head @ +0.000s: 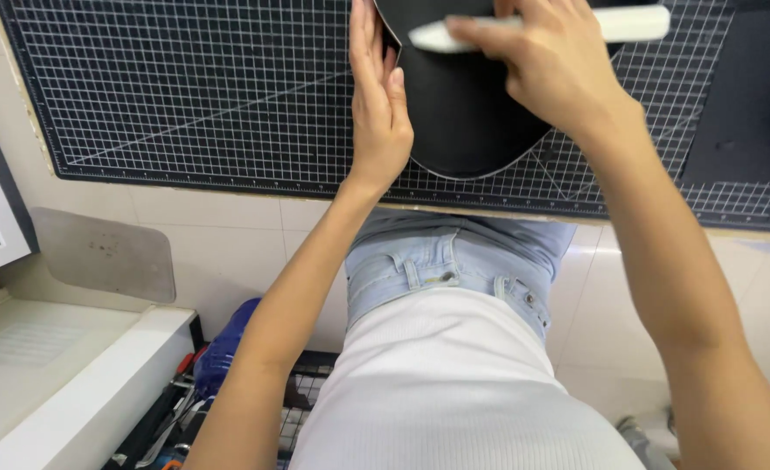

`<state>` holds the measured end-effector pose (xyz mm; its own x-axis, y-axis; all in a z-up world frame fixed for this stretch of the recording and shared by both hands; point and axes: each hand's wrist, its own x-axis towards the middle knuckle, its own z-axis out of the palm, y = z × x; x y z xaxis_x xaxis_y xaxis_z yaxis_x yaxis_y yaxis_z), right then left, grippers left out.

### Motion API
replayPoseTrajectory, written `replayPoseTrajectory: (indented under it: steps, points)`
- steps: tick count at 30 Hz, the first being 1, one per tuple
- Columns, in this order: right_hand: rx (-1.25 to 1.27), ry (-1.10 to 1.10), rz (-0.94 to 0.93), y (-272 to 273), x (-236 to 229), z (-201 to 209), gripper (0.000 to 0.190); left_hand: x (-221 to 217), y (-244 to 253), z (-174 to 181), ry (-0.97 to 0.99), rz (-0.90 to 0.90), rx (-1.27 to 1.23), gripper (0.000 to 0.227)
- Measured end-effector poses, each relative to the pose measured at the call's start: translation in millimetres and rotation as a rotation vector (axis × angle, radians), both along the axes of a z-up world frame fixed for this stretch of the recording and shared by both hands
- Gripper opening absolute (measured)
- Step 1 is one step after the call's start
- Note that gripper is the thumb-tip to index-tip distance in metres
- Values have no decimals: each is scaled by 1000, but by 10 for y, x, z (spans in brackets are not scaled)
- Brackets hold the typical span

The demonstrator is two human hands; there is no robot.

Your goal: Lining the interior of a heart-shaped box with black material using a scraper tool to smooth it out.

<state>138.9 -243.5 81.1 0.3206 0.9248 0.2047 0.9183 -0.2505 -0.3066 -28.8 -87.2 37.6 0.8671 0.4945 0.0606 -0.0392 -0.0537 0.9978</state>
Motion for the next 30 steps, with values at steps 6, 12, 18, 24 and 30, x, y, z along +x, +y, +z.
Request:
replayPoseTrajectory:
  steps: [6,12,18,24,30]
  points:
    - [-103,69,36,-21,2,131,54,1,4,82,9,-10,5,58]
    - [-24,28,2,132,34,-28,56,-11,5,23,20,-13,12,60]
    - [-77,-23,-3,5,-99,169,58,12,0,63,9,-9,-13,59]
    - [-48,-49,-37,16,-157,96,61,29,-2,71,-2,-10,-2,57]
    - [-50,-71,-53,20,-159,98,63,39,-2,64,-3,-17,7,57]
